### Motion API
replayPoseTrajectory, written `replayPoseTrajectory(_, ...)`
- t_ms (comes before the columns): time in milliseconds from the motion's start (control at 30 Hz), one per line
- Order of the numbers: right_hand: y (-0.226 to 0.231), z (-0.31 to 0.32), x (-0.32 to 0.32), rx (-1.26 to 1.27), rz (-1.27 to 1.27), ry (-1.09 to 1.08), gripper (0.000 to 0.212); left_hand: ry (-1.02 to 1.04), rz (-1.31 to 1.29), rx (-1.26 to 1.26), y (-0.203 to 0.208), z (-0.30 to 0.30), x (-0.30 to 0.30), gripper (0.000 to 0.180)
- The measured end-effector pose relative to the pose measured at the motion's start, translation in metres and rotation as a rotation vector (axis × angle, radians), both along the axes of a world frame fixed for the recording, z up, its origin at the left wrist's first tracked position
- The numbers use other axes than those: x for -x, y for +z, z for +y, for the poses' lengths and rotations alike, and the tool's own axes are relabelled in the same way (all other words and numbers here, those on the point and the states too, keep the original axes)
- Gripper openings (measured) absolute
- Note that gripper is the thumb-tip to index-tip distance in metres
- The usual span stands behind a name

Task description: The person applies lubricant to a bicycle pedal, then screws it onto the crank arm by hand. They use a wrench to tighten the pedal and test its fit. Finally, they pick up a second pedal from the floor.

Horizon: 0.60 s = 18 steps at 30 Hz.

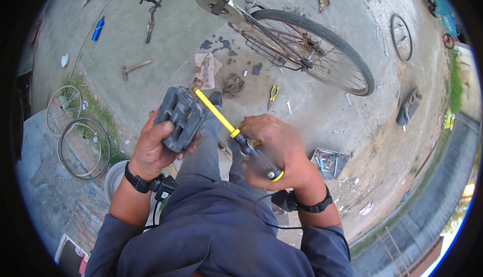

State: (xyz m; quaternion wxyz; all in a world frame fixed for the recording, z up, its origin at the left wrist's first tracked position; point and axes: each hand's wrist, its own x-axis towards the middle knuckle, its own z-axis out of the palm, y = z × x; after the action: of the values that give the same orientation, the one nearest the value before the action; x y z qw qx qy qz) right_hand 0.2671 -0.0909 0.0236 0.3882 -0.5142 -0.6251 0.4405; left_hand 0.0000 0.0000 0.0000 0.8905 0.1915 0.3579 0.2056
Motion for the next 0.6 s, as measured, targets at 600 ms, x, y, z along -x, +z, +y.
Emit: replayPoseTrajectory(600, -0.004, 0.004, 0.005, -0.044, -0.035, -0.019, 0.046, 0.086, -0.044, 0.17, -0.005, -0.003, 0.009, 0.061)
